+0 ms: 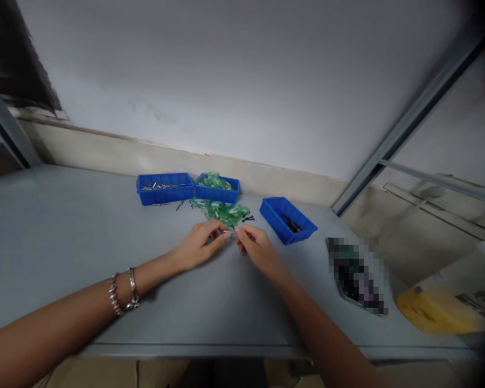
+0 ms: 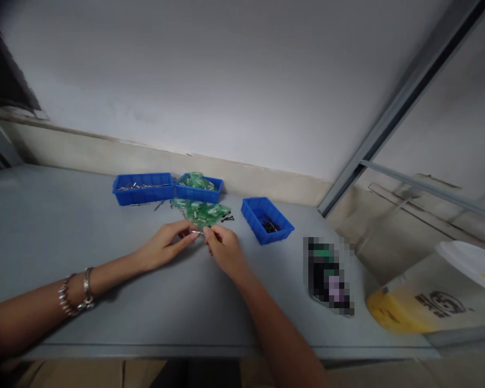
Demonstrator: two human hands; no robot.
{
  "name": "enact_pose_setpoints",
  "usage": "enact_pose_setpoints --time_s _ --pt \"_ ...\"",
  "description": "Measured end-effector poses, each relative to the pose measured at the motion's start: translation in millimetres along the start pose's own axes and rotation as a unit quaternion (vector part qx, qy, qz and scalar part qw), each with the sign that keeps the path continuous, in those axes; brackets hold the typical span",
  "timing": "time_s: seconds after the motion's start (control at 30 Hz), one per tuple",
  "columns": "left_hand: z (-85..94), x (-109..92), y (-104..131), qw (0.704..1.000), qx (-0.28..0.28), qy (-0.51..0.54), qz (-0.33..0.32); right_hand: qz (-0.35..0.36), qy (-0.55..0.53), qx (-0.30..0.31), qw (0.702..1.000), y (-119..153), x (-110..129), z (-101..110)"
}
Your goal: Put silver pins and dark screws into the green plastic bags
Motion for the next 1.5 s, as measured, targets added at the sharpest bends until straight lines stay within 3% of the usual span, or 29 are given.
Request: enact_pose_setpoints --time_s 0.3,0.57,1.5 --pt "0.1 -2.4 0.0 1.000 0.007 0.004 -0.009 0.000 -0.030 0.005 1.000 1.1 -4.4 -2.8" --pt "1.5 0.3 0.6 0.999 -0.026 0.012 -0.015 -0.009 -0.021 -0.018 1.000 1.5 -11.0 -1.1" --pt "1.4 4.1 -0.7 1.000 -0.009 -0.006 -0.007 -0.007 -0.006 -0.009 1.000 0.6 -5.5 -0.9"
Point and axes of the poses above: each hand's wrist, its own y-axis away from the middle knuckle, its own z-axis out of the back of the hand, x = y × z, the point moved 7 cm from there along -y, towards the middle knuckle, and after that the axes turned 4 degrees about z, right-handed, at the moved point
